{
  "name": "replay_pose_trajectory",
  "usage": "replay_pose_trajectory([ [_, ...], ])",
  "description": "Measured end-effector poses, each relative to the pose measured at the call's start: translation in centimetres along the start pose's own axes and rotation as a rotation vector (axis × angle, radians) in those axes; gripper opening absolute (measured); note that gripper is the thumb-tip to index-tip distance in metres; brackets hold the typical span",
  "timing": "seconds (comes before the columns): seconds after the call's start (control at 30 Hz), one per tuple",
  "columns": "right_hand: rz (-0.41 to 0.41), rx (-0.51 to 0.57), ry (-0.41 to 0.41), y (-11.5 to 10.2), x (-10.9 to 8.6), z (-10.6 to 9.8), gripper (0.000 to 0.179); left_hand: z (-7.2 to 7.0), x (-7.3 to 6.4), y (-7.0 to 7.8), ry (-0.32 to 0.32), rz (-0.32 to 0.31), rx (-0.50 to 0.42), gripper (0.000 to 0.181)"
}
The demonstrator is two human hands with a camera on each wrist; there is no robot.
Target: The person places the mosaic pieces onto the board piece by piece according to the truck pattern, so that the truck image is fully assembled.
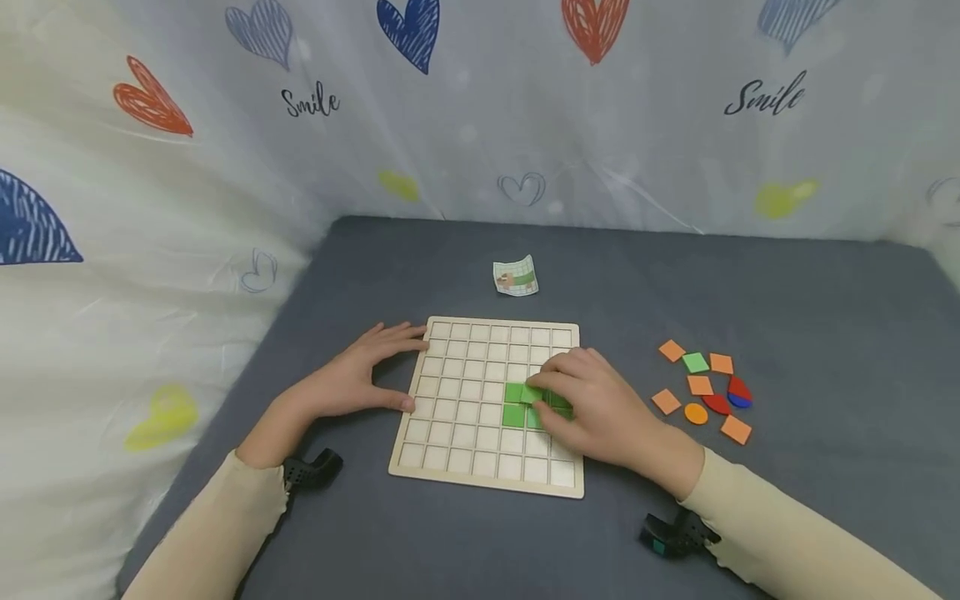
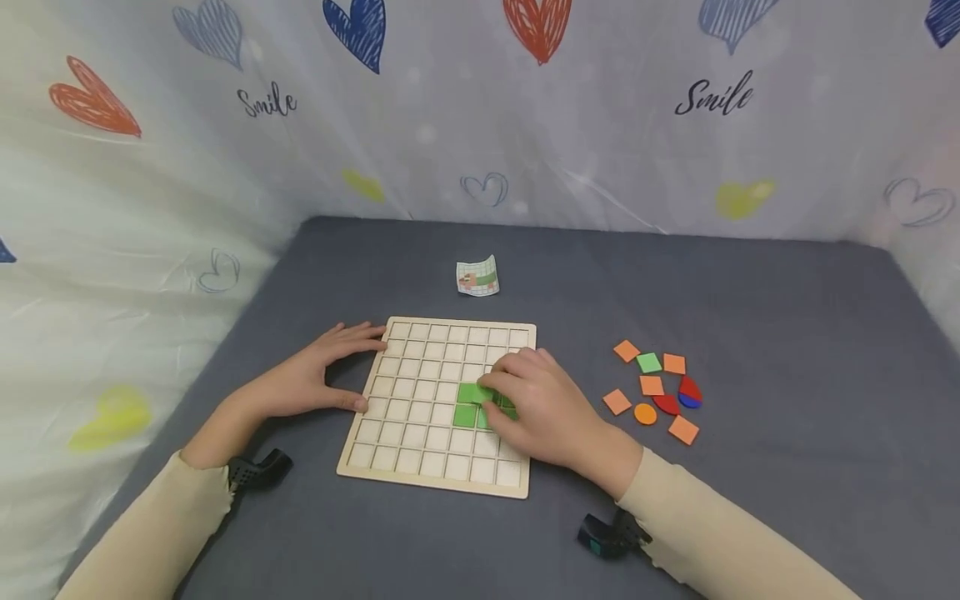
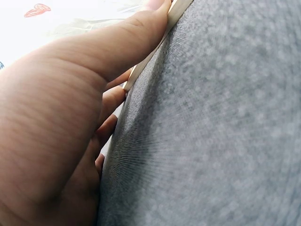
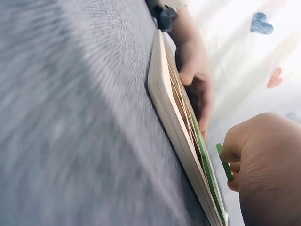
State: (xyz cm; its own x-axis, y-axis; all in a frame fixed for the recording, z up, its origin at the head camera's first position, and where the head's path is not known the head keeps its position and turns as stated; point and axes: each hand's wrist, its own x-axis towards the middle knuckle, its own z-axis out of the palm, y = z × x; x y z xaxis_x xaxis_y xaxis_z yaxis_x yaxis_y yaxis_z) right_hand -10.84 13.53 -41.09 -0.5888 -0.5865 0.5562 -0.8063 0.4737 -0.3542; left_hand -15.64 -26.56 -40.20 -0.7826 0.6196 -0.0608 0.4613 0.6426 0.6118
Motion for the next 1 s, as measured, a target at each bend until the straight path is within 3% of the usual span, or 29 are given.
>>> replay_pose_trajectory([
  [0.3,-0.001,0.004,-0.031,-0.5,1.5,1.6,0.015,0.0,0.5,-0.4,-0.007,0.009,-0.002,0.095],
  [0.6,0.024,0.022,-0.099,-0.7,2.6,2.2,0.017,0.2,0.7,-0.2,-0.009,0.008,-0.003,0.095],
  [1.0,0.04,0.042,-0.12,-0.5,3.2,2.9,0.016,0.1,0.5,-0.4,0.014,0.018,0.005,0.095],
])
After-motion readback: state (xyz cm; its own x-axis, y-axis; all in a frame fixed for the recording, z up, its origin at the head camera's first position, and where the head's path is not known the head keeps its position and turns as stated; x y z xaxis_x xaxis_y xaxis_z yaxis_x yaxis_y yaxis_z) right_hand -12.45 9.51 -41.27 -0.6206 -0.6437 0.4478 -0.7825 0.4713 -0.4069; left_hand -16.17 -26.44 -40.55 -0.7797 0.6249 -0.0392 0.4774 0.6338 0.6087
